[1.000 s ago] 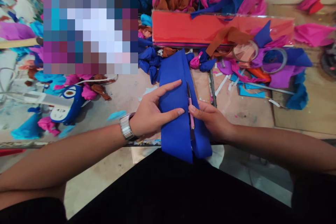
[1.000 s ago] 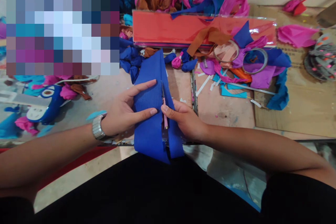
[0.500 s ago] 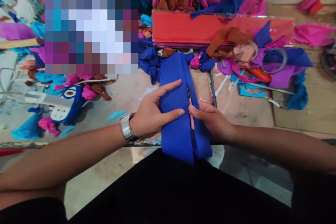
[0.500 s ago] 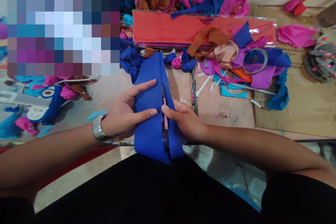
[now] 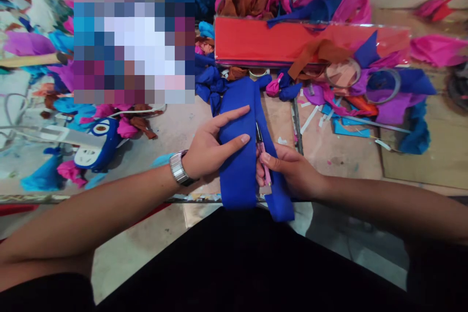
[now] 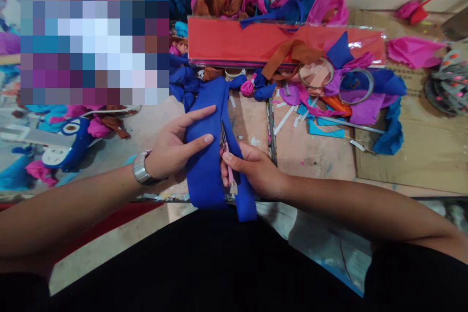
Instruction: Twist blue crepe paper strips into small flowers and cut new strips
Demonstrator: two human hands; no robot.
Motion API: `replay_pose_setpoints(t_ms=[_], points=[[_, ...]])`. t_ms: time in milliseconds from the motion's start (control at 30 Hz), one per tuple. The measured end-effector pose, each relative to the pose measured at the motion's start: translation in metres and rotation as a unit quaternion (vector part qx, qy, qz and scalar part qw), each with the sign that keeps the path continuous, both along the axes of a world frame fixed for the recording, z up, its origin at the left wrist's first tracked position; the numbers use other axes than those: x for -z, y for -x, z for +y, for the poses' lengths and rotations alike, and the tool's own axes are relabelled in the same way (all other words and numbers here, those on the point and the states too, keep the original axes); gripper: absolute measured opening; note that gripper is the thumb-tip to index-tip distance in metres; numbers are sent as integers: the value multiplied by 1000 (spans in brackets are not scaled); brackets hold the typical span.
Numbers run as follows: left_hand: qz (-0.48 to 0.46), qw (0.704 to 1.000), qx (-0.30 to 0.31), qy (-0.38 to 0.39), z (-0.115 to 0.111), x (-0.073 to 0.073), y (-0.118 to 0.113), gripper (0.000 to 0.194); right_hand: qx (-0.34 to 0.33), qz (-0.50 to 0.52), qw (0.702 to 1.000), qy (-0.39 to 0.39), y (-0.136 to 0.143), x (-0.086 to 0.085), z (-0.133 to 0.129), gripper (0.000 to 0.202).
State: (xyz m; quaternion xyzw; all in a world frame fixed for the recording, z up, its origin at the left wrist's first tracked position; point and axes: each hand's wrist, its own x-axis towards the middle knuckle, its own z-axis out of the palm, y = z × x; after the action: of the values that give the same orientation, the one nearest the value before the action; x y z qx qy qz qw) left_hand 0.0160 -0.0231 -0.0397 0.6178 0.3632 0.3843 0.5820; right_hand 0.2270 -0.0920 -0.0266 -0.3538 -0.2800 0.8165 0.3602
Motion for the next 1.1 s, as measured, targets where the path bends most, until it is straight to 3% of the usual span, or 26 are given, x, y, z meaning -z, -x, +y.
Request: replay_pose_setpoints(t_ms=[300, 1100], points=[[40, 997, -5, -68, -7, -2, 2, 71, 8, -16, 1000, 22, -1, -1, 1, 41], [39, 997, 13, -72, -10, -4, 0, 82, 31, 4, 997, 67, 5, -2, -1, 40]])
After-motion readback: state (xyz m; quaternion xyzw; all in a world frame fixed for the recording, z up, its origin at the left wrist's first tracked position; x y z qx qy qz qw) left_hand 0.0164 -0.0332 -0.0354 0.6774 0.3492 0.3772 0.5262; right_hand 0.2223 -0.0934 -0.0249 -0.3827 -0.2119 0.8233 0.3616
